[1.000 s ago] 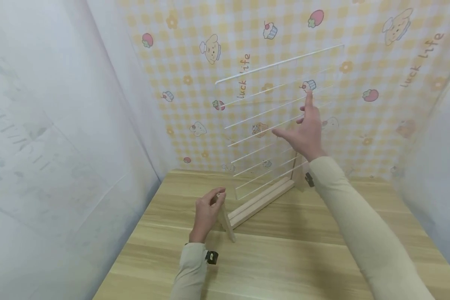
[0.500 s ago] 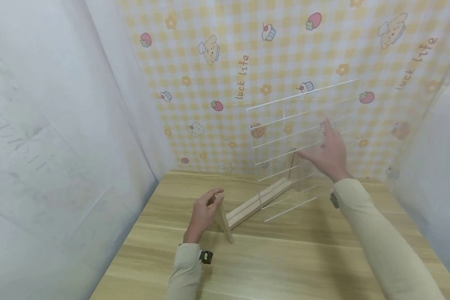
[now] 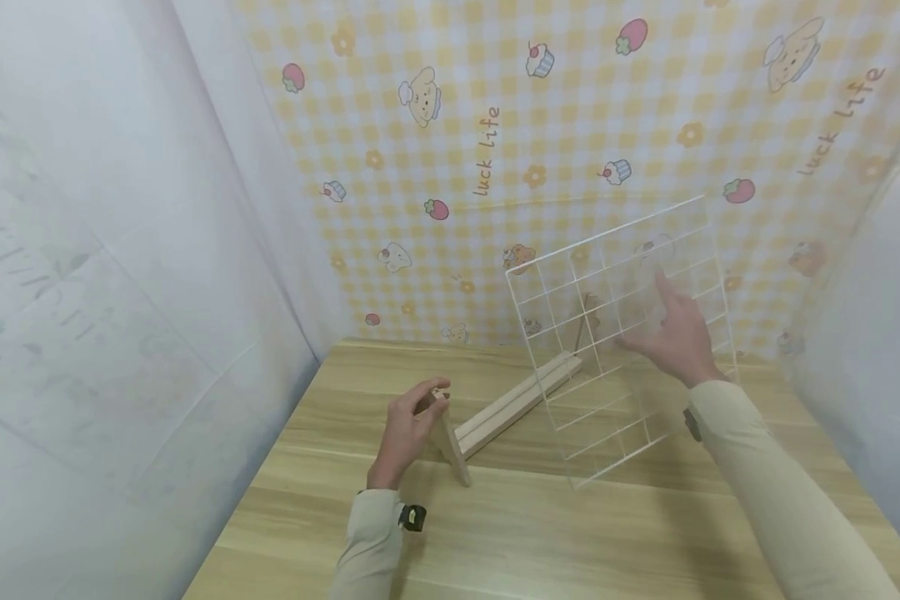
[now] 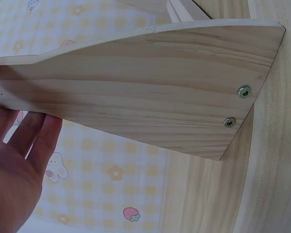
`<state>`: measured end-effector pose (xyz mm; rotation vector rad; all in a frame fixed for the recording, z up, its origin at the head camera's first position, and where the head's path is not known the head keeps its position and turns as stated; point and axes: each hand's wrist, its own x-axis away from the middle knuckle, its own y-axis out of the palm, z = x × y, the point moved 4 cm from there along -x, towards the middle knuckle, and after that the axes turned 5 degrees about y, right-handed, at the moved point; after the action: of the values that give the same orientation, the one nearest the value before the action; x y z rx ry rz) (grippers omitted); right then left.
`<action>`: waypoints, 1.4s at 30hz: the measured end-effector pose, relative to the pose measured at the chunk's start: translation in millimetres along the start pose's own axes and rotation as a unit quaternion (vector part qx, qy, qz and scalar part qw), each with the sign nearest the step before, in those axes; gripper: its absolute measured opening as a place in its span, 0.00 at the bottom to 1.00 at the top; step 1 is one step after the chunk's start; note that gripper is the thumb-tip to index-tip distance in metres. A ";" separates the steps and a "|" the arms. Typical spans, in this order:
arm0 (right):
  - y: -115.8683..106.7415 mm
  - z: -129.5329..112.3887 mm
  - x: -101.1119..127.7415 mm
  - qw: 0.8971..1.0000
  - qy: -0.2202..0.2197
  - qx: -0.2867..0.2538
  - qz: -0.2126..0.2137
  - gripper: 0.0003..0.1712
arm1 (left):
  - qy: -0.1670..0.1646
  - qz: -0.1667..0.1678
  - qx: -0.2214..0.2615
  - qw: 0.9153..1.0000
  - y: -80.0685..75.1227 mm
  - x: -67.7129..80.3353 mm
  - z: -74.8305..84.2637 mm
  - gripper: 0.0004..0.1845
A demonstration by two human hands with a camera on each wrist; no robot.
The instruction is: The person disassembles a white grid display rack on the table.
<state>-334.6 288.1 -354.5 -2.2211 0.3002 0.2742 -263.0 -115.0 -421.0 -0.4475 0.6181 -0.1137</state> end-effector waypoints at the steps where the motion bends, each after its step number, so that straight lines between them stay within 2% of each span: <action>1: 1.0 1.5 0.5 1.000 -0.002 0.006 -0.004 0.71 | -0.001 0.003 0.001 1.000 -0.1 0.5 0.5 0.16; 7: 10.2 12.9 5.7 0.999 -0.011 0.028 -0.045 0.72 | -0.014 0.017 -0.013 1.000 1.1 5.7 1.9 0.14; 13: 20.2 28.9 10.9 0.996 -0.018 0.027 -0.084 0.72 | 0.001 0.028 -0.017 0.999 1.3 10.7 9.0 0.14; 19: 28.2 44.8 16.8 0.993 -0.028 0.032 -0.107 0.71 | -0.003 0.045 -0.023 0.999 5.0 16.7 9.4 0.14; 26: 33.6 56.9 19.5 0.990 -0.043 0.044 -0.126 0.70 | -0.030 0.083 -0.046 0.995 13.2 25.4 -13.2 0.13; 34: 46.1 62.6 23.9 0.979 -0.063 0.057 -0.184 0.67 | 0.028 0.089 -0.069 0.993 13.4 33.7 -7.2 0.13; 42: 55.0 65.3 30.3 0.971 -0.086 0.075 -0.209 0.64 | 0.036 0.102 -0.087 0.990 18.4 41.4 -1.4 0.14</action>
<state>-328.9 302.5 -443.7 -2.0364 -0.2355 0.2026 -230.7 -108.7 -452.2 -0.5466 0.7455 0.1204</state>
